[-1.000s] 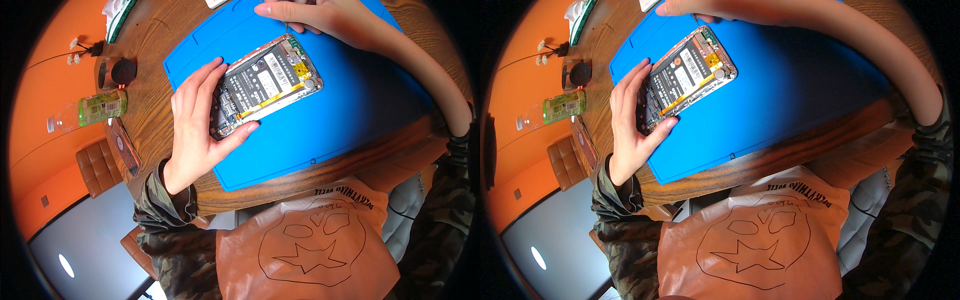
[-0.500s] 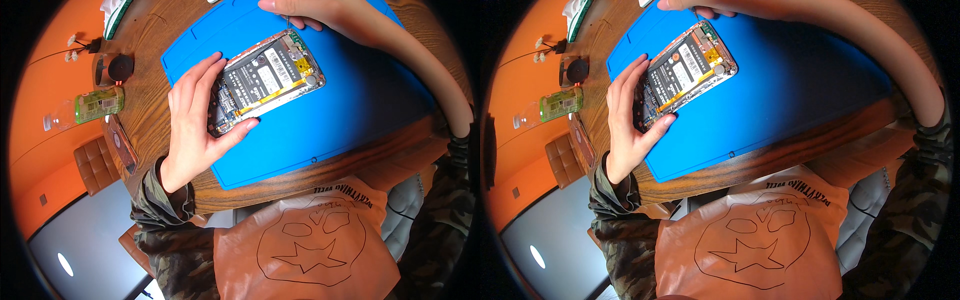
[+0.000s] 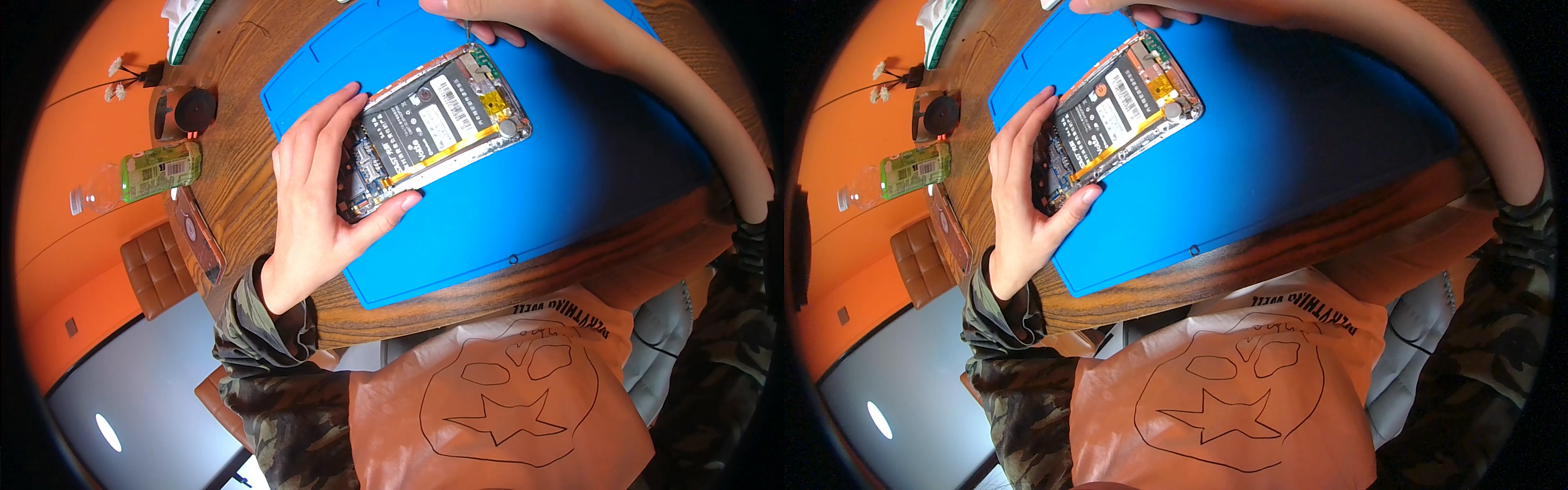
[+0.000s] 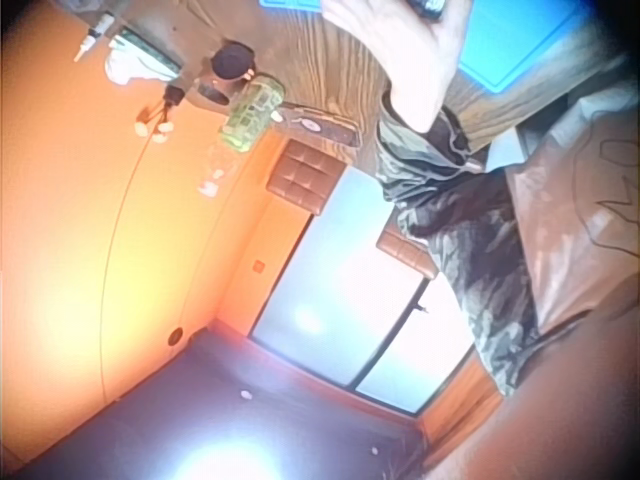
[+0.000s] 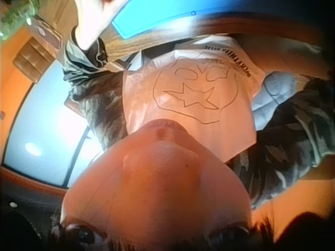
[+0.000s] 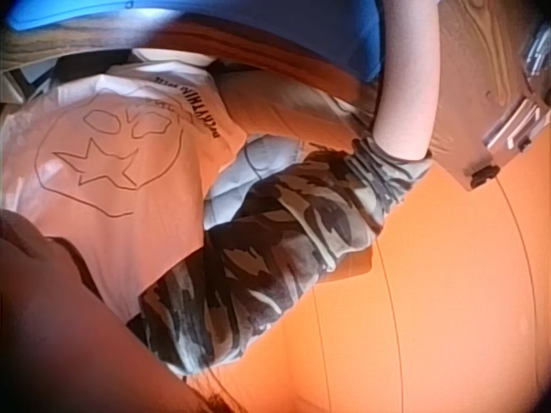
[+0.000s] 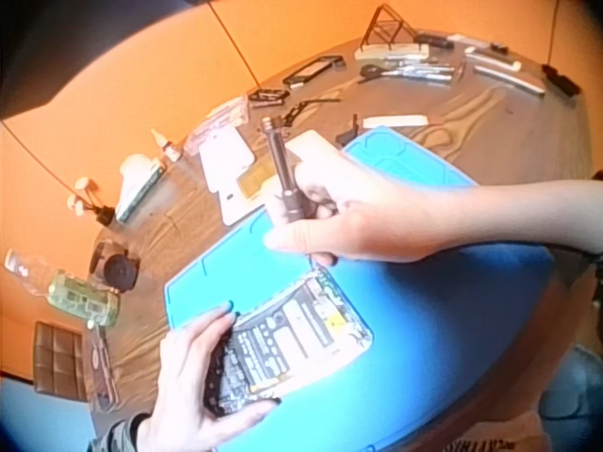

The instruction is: The person disassembles a smartphone on a blue mat, using a screwdriver to remove screws and a prying tool to separate the back cover. They handle the battery and internal components, then reassemble the phone by aligning and snapping the back cover into place.

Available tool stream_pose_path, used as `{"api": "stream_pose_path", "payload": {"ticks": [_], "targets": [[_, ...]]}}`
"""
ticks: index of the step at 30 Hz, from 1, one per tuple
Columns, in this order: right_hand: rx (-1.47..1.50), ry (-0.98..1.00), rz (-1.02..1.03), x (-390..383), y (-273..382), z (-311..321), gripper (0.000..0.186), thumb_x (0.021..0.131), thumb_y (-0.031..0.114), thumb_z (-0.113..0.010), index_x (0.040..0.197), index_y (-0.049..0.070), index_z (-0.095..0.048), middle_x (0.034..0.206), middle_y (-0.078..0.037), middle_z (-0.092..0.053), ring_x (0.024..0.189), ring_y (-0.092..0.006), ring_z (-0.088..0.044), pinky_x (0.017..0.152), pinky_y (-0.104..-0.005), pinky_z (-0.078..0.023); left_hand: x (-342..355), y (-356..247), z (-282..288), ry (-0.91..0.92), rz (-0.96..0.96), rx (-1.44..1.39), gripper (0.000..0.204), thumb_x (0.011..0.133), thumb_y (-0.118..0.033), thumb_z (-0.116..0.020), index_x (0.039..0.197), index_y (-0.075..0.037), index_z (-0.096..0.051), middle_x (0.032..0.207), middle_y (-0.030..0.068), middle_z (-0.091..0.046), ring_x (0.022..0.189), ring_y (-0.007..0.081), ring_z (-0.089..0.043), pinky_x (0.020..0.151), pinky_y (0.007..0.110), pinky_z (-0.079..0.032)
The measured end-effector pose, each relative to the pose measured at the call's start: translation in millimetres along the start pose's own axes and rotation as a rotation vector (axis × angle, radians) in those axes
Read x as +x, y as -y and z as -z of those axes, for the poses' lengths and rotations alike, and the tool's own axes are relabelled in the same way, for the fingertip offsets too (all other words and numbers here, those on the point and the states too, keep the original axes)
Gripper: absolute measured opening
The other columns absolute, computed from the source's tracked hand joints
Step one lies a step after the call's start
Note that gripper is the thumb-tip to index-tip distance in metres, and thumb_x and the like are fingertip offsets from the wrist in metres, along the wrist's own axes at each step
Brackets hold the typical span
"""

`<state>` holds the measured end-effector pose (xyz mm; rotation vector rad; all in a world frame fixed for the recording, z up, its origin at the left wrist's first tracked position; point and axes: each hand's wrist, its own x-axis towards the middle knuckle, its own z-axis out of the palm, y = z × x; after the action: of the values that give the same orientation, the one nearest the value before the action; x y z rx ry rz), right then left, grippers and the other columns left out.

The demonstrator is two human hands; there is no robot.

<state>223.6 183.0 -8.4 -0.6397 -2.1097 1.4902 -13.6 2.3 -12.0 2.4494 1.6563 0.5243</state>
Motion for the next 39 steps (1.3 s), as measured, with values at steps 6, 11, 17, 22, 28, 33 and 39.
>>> {"api": "stream_pose_path", "payload": {"ticks": [6, 11, 17, 22, 28, 33, 39], "targets": [[-0.057, 0.038, 0.188, 0, -6, 0, 0.03, 0.099, 0.028, -0.068, 0.101, 0.006, -0.047, 0.078, -0.004, -0.057, 0.069, -0.0105, -0.055, 0.065, -0.0265, -0.044, -1, 1, 0, 0.001, 0.001, -0.003, 0.088, 0.077, -0.047, -0.085, 0.144, 0.0, -0.051, 0.15, 0.0186, -0.049, 0.134, 0.0357, -0.048, 0.11, 0.048, -0.035], [0.14, 0.058, 0.14, 2, -11, 5, 0.027, 0.1, 0.024, -0.067, 0.097, 0.003, -0.051, 0.076, -0.005, -0.061, 0.062, -0.0083, -0.057, 0.053, -0.0227, -0.045, 0, 2, 0, -0.002, -0.003, 0.0, 0.088, 0.077, -0.046, -0.085, 0.144, 0.0, -0.051, 0.15, 0.0186, -0.049, 0.134, 0.0357, -0.048, 0.11, 0.048, -0.035], [0.109, 0.071, 0.017, 14, -13, 7, 0.028, 0.1, 0.02, -0.066, 0.084, -0.001, -0.058, 0.066, -0.006, -0.062, 0.052, -0.0078, -0.058, 0.047, -0.0202, -0.045, 0, 1, 0, -0.006, -0.006, -0.011, 0.088, 0.077, -0.046, -0.085, 0.143, 0.0, -0.051, 0.149, 0.0184, -0.05, 0.133, 0.0354, -0.048, 0.11, 0.047, -0.035], [0.046, 0.096, -0.003, 17, -11, 12, 0.03, 0.1, 0.02, -0.065, 0.081, -0.003, -0.059, 0.062, -0.009, -0.065, 0.046, -0.0095, -0.059, 0.045, -0.0193, -0.046, 0, 3, -1, -0.013, -0.021, -0.008, 0.088, 0.077, -0.045, -0.085, 0.143, 0.0, -0.051, 0.149, 0.0184, -0.05, 0.132, 0.0353, -0.049, 0.11, 0.047, -0.036], [0.004, 0.102, -0.082, 17, -2, 11, 0.034, 0.099, 0.02, -0.067, 0.081, -0.008, -0.061, 0.066, -0.014, -0.069, 0.05, -0.0127, -0.067, 0.04, -0.019, -0.047, -1, 5, 0, -0.011, -0.024, 0.003, 0.089, 0.076, -0.045, -0.086, 0.144, 0.001, -0.051, 0.149, 0.019, -0.05, 0.133, 0.0357, -0.049, 0.11, 0.047, -0.035], [0.048, 0.018, -0.082, 8, 6, 11, 0.034, 0.097, 0.017, -0.066, 0.081, -0.012, -0.063, 0.068, -0.017, -0.07, 0.051, -0.0158, -0.069, 0.042, -0.0202, -0.052, -1, 5, 1, 0.0, -0.008, 0.0, 0.09, 0.076, -0.046, -0.086, 0.144, 0.001, -0.051, 0.149, 0.0195, -0.049, 0.133, 0.036, -0.048, 0.11, 0.048, -0.035], [0.016, 0.014, -0.17, 13, 12, 10, 0.032, 0.095, 0.014, -0.065, 0.078, -0.013, -0.064, 0.07, -0.019, -0.071, 0.051, -0.0176, -0.07, 0.044, -0.0208, -0.054, 0, 2, 2, 0.007, 0.004, -0.002, 0.09, 0.076, -0.047, -0.085, 0.145, 0.0, -0.051, 0.149, 0.0195, -0.049, 0.134, 0.0359, -0.048, 0.111, 0.049, -0.034]]}}
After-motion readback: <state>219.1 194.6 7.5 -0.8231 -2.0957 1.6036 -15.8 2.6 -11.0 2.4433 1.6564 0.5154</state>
